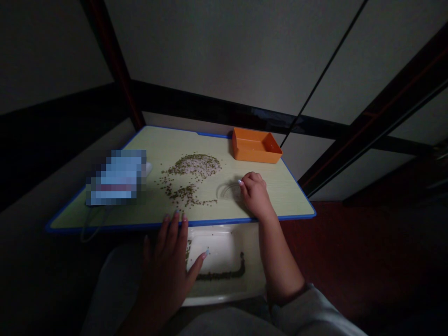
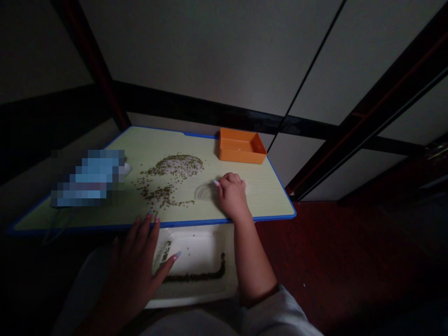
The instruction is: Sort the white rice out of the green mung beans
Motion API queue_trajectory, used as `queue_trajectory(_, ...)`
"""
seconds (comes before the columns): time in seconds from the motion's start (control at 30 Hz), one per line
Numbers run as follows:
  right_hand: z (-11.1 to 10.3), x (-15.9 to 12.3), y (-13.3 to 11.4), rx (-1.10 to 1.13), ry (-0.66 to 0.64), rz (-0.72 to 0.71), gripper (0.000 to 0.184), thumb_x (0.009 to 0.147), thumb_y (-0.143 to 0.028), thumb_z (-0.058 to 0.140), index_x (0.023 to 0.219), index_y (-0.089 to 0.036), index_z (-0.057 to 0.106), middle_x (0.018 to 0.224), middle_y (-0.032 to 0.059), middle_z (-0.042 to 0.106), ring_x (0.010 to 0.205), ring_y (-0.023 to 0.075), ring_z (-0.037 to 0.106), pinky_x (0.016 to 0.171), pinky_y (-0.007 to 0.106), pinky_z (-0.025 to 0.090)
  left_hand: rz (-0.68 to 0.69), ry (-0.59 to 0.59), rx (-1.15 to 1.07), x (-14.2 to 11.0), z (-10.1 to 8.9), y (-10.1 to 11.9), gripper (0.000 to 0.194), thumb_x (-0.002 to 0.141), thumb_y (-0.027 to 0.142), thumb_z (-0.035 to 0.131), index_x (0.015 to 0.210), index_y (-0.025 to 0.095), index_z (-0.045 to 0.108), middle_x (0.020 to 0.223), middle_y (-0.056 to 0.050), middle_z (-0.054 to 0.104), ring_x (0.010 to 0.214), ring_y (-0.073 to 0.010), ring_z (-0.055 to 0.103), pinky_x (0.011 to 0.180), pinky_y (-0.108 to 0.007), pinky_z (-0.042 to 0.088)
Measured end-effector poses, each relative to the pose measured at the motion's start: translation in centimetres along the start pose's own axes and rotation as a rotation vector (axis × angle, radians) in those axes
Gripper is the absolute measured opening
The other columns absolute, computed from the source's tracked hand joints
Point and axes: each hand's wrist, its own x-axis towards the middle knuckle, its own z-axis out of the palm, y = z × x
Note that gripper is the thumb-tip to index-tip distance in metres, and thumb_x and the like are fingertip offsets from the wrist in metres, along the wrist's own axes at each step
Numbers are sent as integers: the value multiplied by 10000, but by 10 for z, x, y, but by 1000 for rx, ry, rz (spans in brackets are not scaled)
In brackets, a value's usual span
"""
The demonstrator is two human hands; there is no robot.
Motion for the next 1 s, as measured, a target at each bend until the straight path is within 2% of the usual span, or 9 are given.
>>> queue_trajectory(0.17,3,1,-3,-51,-40,-36,242,953,-284,455,867,-191,661,987,73,611,978,214,483,787,323,329,-2,-5,-5,0,-1,0,733,867,479,384,1480,149,155,1572,-168,261,1467,-318,178,1104,-631,254)
queue_trajectory(0.7,5,1,-7,-84,-25,-12,268,964,-316,452,852,-193,662,973,74,619,957,219,497,765,320,322,-15,-19,-6,0,-2,1,730,864,487,381,1472,132,188,1567,-175,271,1463,-329,189,1102,-639,248)
queue_trajectory(1.0,3,2,-3,-56,-33,-13,258,959,-265,422,864,-184,648,991,87,613,969,219,491,783,325,328,-4,-7,-4,0,1,-1,744,860,496,390,1476,137,177,1564,-178,277,1463,-326,188,1105,-632,247)
